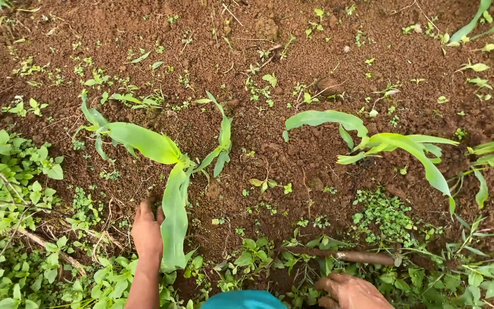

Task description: The person weeds around small corn plants in a garden bed. They use a small hand hoe to loosen the soil and remove weeds, and also pull weeds by hand, discarding them to the side.

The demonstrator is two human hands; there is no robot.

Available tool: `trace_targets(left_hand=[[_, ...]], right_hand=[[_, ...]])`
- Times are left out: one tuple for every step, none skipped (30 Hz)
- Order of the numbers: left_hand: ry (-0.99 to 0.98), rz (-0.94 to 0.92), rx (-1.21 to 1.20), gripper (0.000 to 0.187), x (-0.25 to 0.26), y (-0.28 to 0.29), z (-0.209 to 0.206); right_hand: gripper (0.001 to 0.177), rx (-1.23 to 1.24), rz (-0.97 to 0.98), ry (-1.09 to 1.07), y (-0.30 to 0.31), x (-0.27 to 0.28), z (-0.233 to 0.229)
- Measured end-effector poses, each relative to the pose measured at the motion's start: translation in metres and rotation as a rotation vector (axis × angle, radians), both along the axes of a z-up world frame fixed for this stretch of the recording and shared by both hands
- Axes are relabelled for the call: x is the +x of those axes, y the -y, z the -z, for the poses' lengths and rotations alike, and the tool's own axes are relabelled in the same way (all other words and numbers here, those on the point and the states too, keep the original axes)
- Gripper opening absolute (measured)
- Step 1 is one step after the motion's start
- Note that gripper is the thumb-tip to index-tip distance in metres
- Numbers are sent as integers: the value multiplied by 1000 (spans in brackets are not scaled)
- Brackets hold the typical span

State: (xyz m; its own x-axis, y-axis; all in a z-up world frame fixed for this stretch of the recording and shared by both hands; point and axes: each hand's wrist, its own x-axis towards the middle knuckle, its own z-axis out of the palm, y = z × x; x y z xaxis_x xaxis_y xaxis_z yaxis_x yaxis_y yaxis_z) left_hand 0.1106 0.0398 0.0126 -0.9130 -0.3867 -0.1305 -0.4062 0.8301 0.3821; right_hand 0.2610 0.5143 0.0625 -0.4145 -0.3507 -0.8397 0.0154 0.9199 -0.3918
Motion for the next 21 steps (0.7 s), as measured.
trace_targets(left_hand=[[-73, 1, 43, 31, -2, 14, 21], [-145, 2, 87, 22, -4, 28, 41], [-136, 13, 85, 22, -1, 31, 45], [-138, -39, 91, 22, 3, 34, 48], [-141, -98, 96, 23, 7, 39, 52], [-136, -93, 93, 23, 10, 32, 40], [-146, -219, 278, 29, 16, 25, 28], [-154, -345, 463, 36, 22, 18, 15], [-147, -346, 457, 36, 28, 23, 17], [-12, -341, 390, 38, 34, 27, 19], [126, -329, 318, 49, 40, 32, 21], [137, -324, 309, 49, 41, 35, 25], [90, -253, 240, 47, 41, 36, 31], [44, -181, 173, 45, 41, 37, 37], [50, -170, 171, 45, 37, 37, 46], [-34, -66, 80, 47, 33, 37, 55], [-120, 31, -10, 52, 32, 38, 64], [-115, 36, -10, 52, 32, 40, 71], [-206, 127, -101, 59, 32, 43, 78], [-295, 220, -192, 68, 32, 47, 83], [-296, 216, -197, 68, 33, 51, 84]], right_hand=[[40, -62, 11, -66, -2, 2, -5], [35, -124, 22, -133, -5, 5, -11], [35, -125, 34, -126, -6, 6, -14], [36, -147, 45, -136, -7, 7, -17], [40, -169, 50, -149, -7, 6, -20], [40, -171, 56, -144, -8, 9, -19], [36, -151, 49, -190, -8, 10, -18], [33, -131, 41, -236, -8, 12, -17], [33, -136, 43, -228, -9, 14, -15], [36, -132, 46, -255, -10, 16, -12], [40, -129, 57, -279, -10, 20, -10], [40, -135, 66, -268, -9, 19, -11], [40, -128, 57, -269, -9, 18, -12], [41, -121, 48, -269, -9, 18, -13], [41, -120, 60, -264, -8, 18, -15], [37, -133, 65, -286, -7, 19, -18], [33, -146, 63, -309, -6, 18, -21], [33, -146, 68, -305, -6, 20, -21], [35, -148, 59, -280, -5, 19, -21], [38, -150, 51, -256, -4, 19, -22], [38, -155, 48, -258, -2, 18, -25]])
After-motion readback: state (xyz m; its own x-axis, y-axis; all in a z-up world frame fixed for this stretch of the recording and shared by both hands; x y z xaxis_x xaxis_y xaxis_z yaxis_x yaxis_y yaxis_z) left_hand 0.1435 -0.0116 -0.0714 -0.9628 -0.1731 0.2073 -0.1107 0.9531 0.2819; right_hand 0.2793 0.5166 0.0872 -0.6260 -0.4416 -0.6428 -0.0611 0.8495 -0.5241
